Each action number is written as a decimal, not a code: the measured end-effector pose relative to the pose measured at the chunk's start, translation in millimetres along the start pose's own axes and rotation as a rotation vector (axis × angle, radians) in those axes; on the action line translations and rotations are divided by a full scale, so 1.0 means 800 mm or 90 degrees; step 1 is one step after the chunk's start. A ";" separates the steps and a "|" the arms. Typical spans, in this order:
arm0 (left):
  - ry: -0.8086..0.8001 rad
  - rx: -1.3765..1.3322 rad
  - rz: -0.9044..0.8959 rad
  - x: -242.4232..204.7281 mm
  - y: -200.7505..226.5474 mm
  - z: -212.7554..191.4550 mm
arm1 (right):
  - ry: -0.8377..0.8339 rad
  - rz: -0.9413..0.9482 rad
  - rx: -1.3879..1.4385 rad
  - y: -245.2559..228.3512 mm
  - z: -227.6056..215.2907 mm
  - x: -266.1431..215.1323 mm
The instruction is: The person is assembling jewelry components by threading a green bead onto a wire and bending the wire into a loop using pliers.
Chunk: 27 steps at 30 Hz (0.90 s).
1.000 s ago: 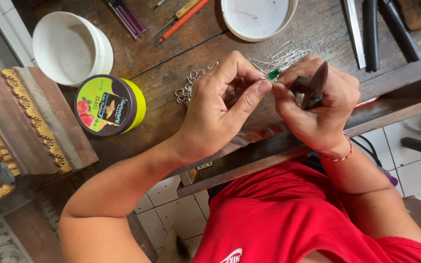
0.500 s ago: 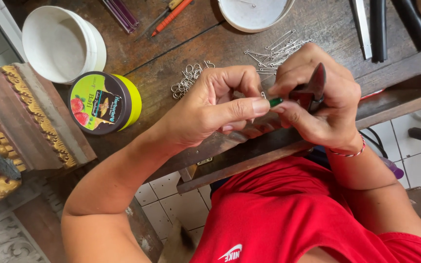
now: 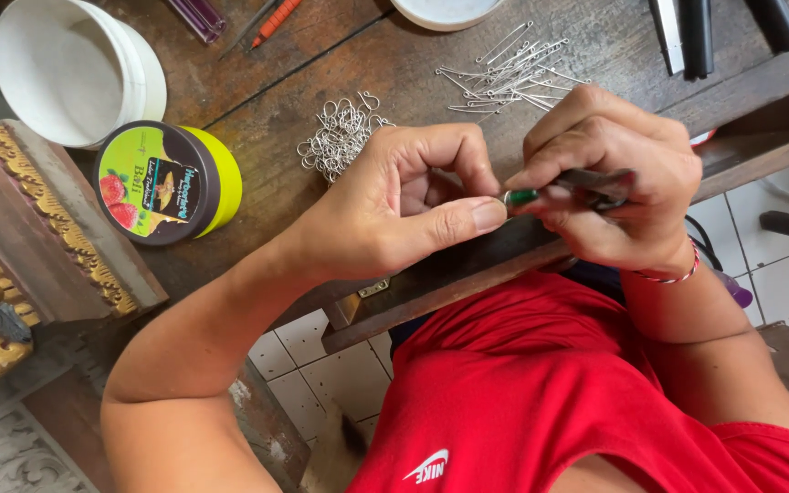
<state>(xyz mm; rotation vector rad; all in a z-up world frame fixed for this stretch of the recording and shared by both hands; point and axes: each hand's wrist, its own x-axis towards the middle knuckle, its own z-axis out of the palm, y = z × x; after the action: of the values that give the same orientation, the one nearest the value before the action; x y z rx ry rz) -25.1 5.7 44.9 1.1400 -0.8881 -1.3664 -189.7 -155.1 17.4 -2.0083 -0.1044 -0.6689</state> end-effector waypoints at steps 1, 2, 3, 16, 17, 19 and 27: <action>0.002 -0.002 -0.002 -0.001 0.005 0.005 | -0.002 0.002 0.002 0.000 0.003 -0.003; 0.053 0.100 0.068 -0.002 0.009 0.010 | 0.038 0.007 -0.029 0.000 0.006 -0.006; 0.101 0.203 0.137 -0.002 0.014 0.015 | 0.079 0.014 -0.061 0.001 0.009 -0.010; 0.241 0.202 0.158 -0.001 0.005 0.015 | 0.052 0.087 -0.089 -0.010 0.001 -0.014; 0.240 0.144 0.135 0.000 0.002 0.009 | 0.006 0.131 -0.097 -0.014 -0.004 -0.016; 0.237 0.088 0.110 0.002 -0.003 0.002 | -0.035 0.174 -0.105 -0.021 -0.012 -0.014; 0.212 0.003 0.049 0.001 -0.009 -0.001 | -0.143 0.218 -0.077 -0.025 -0.015 -0.014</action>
<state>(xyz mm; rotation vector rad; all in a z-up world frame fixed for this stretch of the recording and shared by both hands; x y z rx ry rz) -26.4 5.6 37.9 1.2782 -0.6852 -1.0717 -210.9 -152.2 32.1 -2.1438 0.1486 -0.2353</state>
